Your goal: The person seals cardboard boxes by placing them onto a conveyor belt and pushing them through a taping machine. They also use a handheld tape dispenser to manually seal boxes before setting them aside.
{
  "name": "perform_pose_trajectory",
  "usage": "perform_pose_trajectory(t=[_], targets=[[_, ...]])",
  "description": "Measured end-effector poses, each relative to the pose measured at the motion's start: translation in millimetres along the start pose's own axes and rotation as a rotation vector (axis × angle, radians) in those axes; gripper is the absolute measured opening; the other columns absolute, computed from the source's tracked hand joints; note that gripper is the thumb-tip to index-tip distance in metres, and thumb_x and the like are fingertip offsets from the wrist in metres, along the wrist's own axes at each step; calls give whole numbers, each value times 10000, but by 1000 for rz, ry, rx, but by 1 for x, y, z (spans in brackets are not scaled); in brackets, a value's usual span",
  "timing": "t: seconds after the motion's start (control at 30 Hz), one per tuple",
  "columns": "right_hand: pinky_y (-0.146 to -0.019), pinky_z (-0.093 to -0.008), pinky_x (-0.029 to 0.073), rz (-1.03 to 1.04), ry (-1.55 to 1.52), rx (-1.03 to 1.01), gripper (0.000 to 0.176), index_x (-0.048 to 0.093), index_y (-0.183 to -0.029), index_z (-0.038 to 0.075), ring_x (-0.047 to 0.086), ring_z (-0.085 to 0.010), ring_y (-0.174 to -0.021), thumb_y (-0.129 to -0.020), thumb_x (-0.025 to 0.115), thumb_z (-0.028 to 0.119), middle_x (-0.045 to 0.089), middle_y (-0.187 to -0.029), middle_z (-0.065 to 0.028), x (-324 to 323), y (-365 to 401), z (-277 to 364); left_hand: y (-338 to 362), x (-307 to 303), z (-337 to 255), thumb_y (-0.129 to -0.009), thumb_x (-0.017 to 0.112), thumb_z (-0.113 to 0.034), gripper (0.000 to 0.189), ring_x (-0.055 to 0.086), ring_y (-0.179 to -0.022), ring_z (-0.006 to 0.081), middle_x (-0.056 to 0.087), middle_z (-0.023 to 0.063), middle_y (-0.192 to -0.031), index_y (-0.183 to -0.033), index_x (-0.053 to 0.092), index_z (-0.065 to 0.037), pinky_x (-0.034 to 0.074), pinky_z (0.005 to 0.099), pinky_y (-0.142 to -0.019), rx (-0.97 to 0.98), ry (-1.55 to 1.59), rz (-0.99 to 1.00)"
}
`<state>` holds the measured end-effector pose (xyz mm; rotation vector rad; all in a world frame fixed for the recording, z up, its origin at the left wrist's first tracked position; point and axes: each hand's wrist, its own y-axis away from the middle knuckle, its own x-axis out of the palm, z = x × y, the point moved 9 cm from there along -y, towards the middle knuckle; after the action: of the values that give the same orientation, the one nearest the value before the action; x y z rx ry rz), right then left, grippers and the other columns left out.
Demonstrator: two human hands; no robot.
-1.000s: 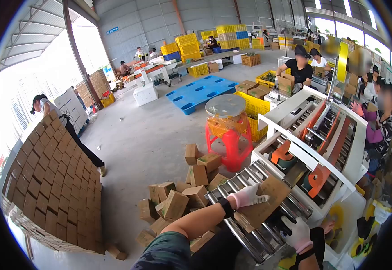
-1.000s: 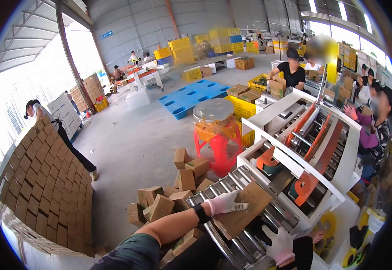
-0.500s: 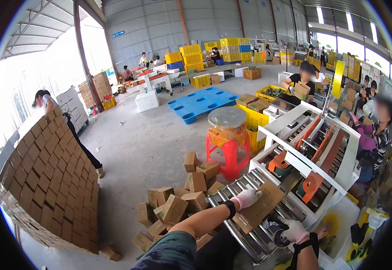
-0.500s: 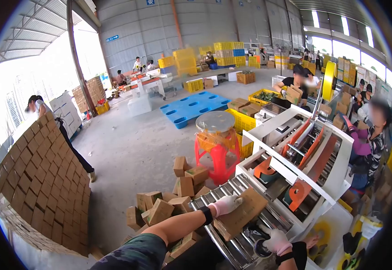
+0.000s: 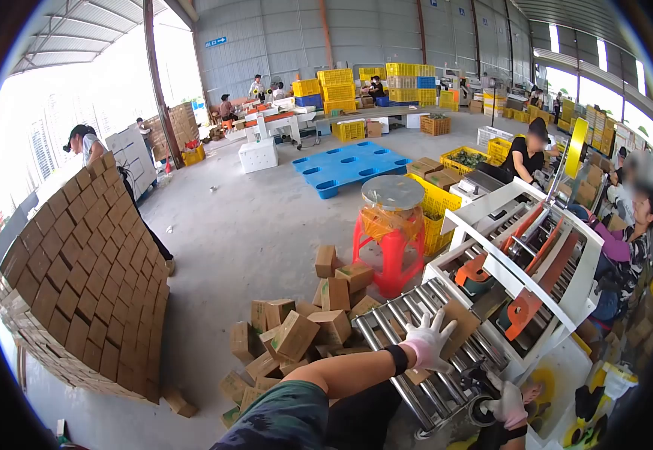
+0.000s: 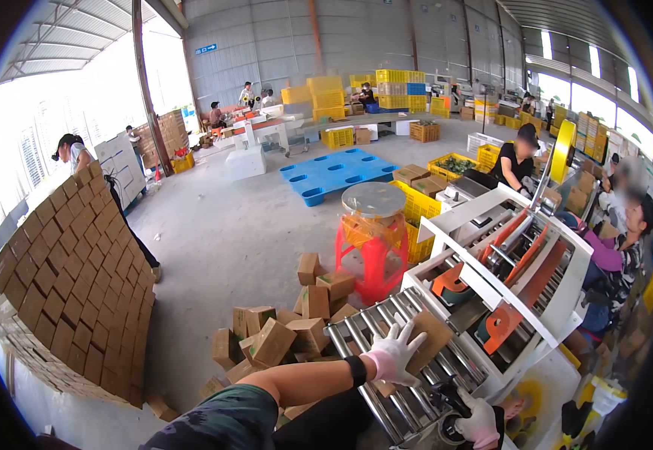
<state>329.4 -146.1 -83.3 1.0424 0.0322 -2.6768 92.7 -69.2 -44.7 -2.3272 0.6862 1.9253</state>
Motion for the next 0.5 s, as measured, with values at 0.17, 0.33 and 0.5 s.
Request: perform_pose_trajectory(t=[0.17,0.33,0.5], targets=[[-933,-291,467,-101,-229,-32,778,561,-1314,-52,625,-223,-1064,-570,776,31,633,-1202,-199,-1,29,-24,28,-16,20,-671,782,-541,1088,467,-1282,442,187,251,-1552,-1526,246,-134,487,479,-975,-23,99,-137],[-812,-282,485,-125,-46,-45,733,598,-1280,-38,619,-229,-882,-568,767,4,618,-953,-129,-7,56,3,77,-17,151,-663,793,-525,1103,485,-1244,475,182,299,-1545,-1524,233,-121,449,468,-1022,-272,275,-378],[-785,-303,494,-160,60,-168,699,620,-1271,3,620,-261,-831,-583,750,1,600,-935,-138,-2,51,41,138,-35,190,-797,695,-545,865,412,-1331,425,322,301,-1483,-1445,368,-76,419,460,-1052,-471,-22,-517]])
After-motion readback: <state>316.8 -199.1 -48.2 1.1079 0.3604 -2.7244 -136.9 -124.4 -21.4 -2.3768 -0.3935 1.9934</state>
